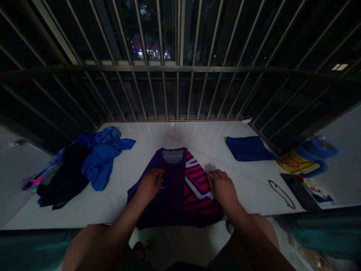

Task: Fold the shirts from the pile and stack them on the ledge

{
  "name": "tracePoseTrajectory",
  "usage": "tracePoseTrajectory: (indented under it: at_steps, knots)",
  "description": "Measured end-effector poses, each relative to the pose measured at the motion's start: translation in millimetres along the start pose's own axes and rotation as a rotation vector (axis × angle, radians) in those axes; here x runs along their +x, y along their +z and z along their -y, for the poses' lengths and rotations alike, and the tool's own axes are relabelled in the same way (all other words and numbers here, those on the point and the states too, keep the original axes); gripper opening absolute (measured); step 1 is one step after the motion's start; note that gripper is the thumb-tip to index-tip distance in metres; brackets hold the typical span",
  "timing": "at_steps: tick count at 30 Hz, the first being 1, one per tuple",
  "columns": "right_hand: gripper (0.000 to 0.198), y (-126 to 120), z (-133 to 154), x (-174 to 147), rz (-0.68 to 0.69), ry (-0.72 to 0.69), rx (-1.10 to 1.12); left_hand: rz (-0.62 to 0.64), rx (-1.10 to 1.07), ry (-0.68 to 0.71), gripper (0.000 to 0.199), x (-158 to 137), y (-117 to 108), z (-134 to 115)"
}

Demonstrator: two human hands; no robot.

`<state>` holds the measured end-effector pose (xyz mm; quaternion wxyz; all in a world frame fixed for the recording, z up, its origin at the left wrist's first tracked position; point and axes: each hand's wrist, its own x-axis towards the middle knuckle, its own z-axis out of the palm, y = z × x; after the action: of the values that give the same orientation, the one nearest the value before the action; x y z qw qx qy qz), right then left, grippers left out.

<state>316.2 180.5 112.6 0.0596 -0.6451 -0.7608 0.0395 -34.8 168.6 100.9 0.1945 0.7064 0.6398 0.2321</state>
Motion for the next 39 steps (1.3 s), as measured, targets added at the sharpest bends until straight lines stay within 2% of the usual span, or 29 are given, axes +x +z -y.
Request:
tracePoseTrajectory:
  at_steps: [1,4,8,11,15,17,19,21,23,25,27,30,32,34,37,39]
  knots:
    - [0.035,-5,6,15,-0.008,-0.014,0.027,0.020,0.077,-0.099,0.039,21,-13,10]
    - [0.035,-15,29,68,0.033,-0.025,0.115,0.043,0.162,-0.238,0.033,84,-37,34]
    - [0.042,-9,64,135,0.042,-0.016,0.129,0.079,0.194,-0.343,0.034,148,-39,48]
    - [0.045,5,81,170,0.032,0.024,0.146,0.139,0.161,-0.360,0.032,175,-31,49]
    - [0.026,16,84,193,-0.020,-0.060,0.316,0.200,0.053,-0.352,0.023,182,-29,45]
    - [0.023,11,79,189,-0.108,-0.128,0.403,0.181,-0.015,-0.335,0.016,170,-35,41]
    - [0.019,-1,69,170,-0.163,-0.165,0.427,0.142,-0.078,-0.298,0.015,144,-45,37]
    - [0.014,-13,57,133,-0.194,-0.240,0.451,0.094,-0.136,-0.213,0.018,102,-54,36]
    - [0.014,-17,44,83,-0.237,-0.382,0.493,0.035,-0.190,-0.047,0.022,47,-58,38]
    - [0.015,-8,33,27,-0.240,-0.454,0.477,0.033,-0.172,0.060,0.017,-11,-52,41]
    - [0.015,13,27,-24,-0.181,-0.484,0.380,0.074,-0.114,0.146,0.009,-63,-38,45]
    - [0.018,44,26,-76,-0.070,-0.468,0.233,0.122,0.037,0.157,0.017,-113,-15,49]
    - [0.023,52,28,-89,-0.016,-0.434,0.207,0.099,0.100,0.153,0.021,-124,-7,50]
    - [0.023,47,32,-85,-0.013,-0.405,0.228,0.026,0.128,0.161,0.024,-120,-7,49]
    - [0.023,32,35,-57,-0.091,-0.337,0.231,-0.087,0.187,0.149,0.034,-94,-10,48]
    - [0.033,29,37,-34,-0.115,-0.266,0.182,-0.062,0.233,0.147,0.042,-72,-6,48]
